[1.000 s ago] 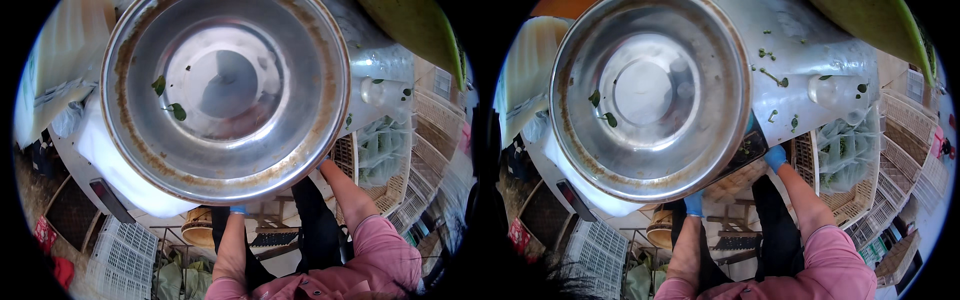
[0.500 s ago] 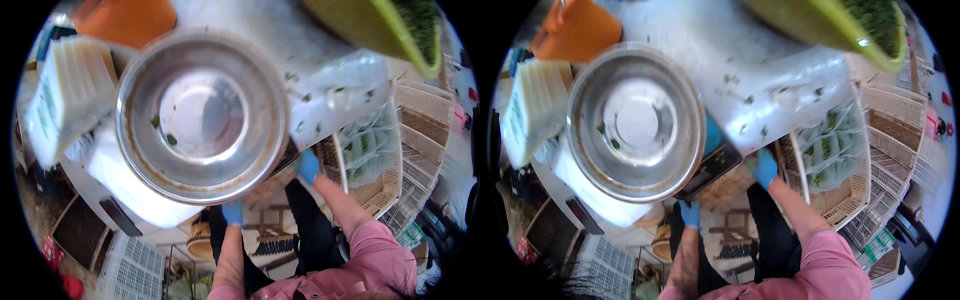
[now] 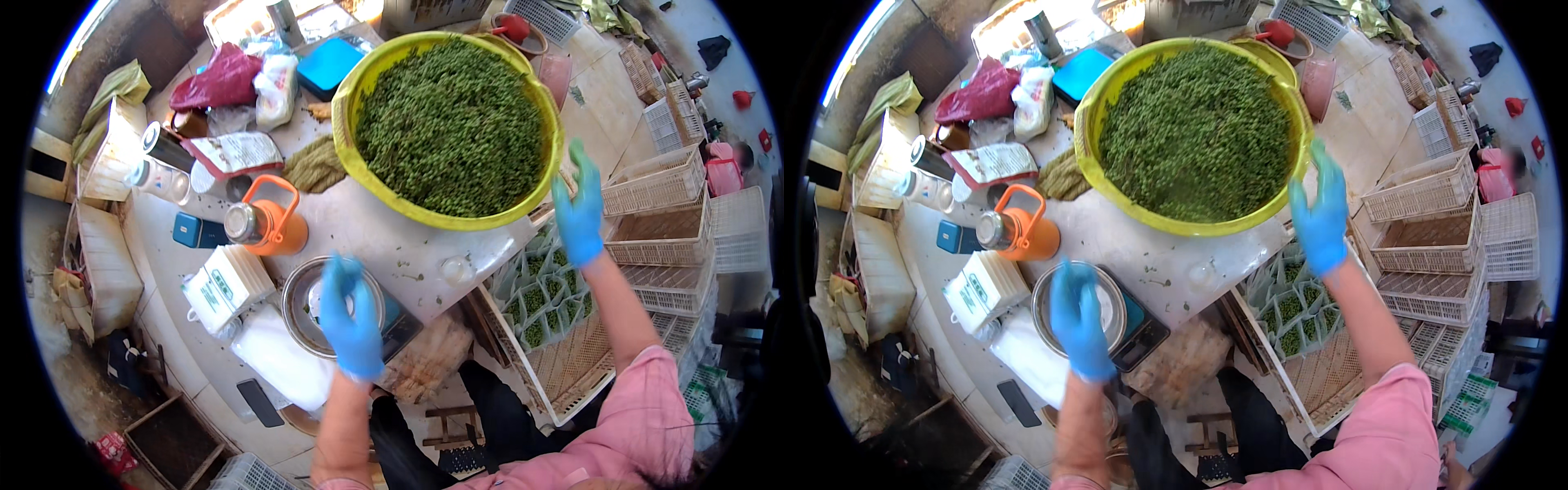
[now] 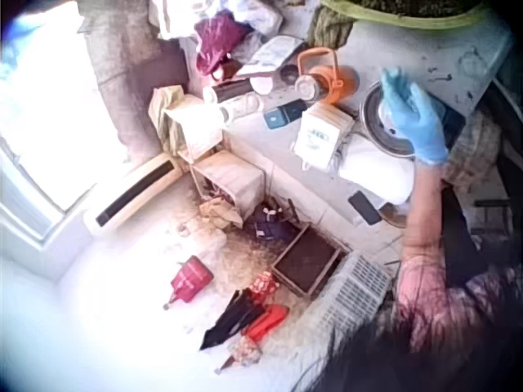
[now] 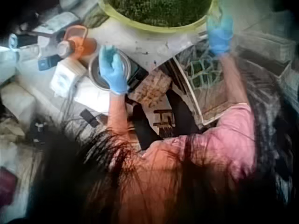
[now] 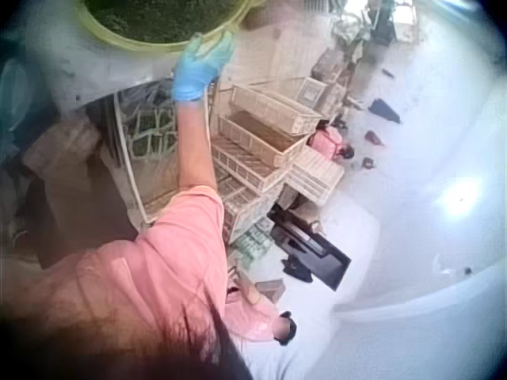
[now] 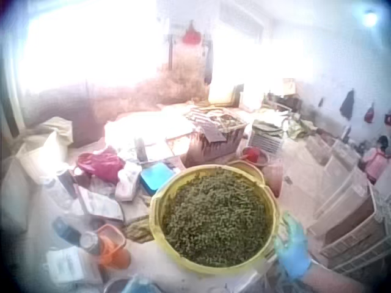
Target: The person scoops green leafy material from a large tub into a yellow basin, then transfers it into small plastic bags placed on a digital scale. The person sits on the floor and repeatedly fills, weighs, and sets aside the bags.
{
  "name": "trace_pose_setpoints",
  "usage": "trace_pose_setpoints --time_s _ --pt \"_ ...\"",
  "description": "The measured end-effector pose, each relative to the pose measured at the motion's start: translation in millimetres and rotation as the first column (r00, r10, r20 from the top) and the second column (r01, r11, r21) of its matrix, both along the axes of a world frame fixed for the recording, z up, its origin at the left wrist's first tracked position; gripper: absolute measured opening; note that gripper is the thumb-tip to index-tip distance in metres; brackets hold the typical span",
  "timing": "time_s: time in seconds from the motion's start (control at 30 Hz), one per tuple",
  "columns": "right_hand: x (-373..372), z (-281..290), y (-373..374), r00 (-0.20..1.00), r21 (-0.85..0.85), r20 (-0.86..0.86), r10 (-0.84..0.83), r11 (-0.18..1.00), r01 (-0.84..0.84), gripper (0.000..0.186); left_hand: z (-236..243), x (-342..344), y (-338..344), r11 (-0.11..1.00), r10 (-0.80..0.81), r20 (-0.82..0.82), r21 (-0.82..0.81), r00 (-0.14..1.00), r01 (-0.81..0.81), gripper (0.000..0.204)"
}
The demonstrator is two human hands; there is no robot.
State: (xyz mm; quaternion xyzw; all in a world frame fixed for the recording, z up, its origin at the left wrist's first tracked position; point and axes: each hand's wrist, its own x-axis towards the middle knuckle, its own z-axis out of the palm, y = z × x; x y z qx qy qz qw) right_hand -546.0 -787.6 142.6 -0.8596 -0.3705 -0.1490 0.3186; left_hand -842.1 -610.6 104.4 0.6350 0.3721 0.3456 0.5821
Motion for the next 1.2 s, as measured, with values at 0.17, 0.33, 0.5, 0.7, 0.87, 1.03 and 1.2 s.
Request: trace_pose_setpoints --time_s 0.17,0.33,0.5,0.7,0.87,1.03,1.2 --pt "138.9 -42.0 19.3 0.867 -0.268 -0.313 -0.387 0.912 0.310 0.063 -31.5 106.4 93.4 0.981 0.094 -0.312 0.192 0.946 -0.034 0.069" --pt "159.9 -68.2 25.4 0.811 -0.293 -0.386 -0.441 0.892 0.345 0.046 -42.2 162.0 141.4 0.993 0.114 -0.336 0.060 0.935 -0.099 0.066" --pt "157.6 -65.4 23.4 0.824 -0.238 -0.437 -0.362 0.929 0.282 0.039 -74.4 170.5 163.4 0.986 0.006 -0.239 -0.159 0.971 -0.045 0.038" --pt "158.2 -79.0 -19.8 0.801 -0.201 -0.471 -0.370 0.929 0.311 0.037 -64.6 182.1 133.5 0.999 0.022 -0.262 -0.024 0.965 -0.029 0.027" --pt "159.2 -89.3 -91.8 0.684 -0.127 -0.633 -0.362 0.920 0.370 0.036 -34.7 203.5 85.2 0.994 -0.108 -0.293 -0.053 0.950 0.096 0.029" --pt "151.6 -99.1 -181.1 0.581 -0.146 -0.695 -0.424 0.874 0.463 0.032 -12.0 227.2 27.0 0.980 -0.187 -0.410 -0.016 0.893 0.199 0.037" --pt "71.7 -63.4 -312.6 0.591 -0.037 -0.719 -0.367 0.869 0.494 0.034 -5.9 193.7 -84.4 0.962 -0.274 -0.444 -0.108 0.853 0.252 0.037"
